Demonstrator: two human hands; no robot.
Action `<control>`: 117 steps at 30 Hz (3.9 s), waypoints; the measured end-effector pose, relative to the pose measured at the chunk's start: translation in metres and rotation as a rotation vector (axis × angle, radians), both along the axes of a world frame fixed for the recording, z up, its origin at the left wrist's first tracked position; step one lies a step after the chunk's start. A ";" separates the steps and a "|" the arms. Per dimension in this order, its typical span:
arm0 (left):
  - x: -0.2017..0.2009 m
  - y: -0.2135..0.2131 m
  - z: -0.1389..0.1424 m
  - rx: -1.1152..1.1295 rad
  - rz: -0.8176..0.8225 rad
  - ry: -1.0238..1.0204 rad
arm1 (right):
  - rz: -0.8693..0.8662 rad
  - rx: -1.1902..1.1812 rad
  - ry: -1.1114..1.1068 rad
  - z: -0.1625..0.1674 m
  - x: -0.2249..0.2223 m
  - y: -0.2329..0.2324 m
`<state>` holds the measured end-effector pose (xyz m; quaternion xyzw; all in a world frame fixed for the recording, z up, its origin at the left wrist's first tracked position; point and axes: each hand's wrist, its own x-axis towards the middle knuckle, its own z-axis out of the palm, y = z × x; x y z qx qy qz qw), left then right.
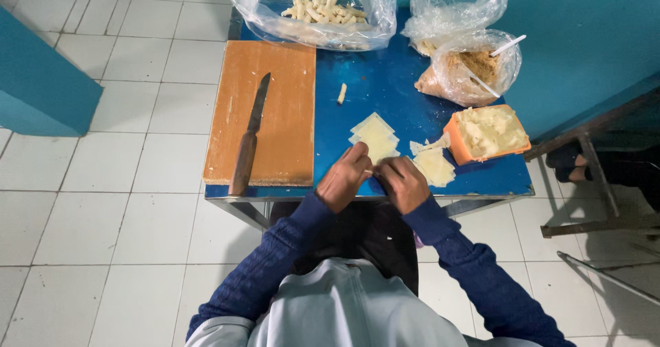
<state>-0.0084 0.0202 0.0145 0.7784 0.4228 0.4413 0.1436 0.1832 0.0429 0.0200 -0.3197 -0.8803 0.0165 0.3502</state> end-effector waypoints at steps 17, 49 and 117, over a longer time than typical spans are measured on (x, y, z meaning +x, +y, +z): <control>-0.006 -0.005 -0.008 -0.147 -0.069 -0.126 | -0.050 -0.059 -0.007 -0.002 0.004 -0.008; 0.002 -0.002 -0.004 0.043 0.131 0.012 | -0.126 0.128 -0.105 -0.009 0.006 -0.020; 0.008 0.015 -0.017 -0.028 0.412 -0.043 | -0.629 -0.171 -0.169 0.049 0.148 0.199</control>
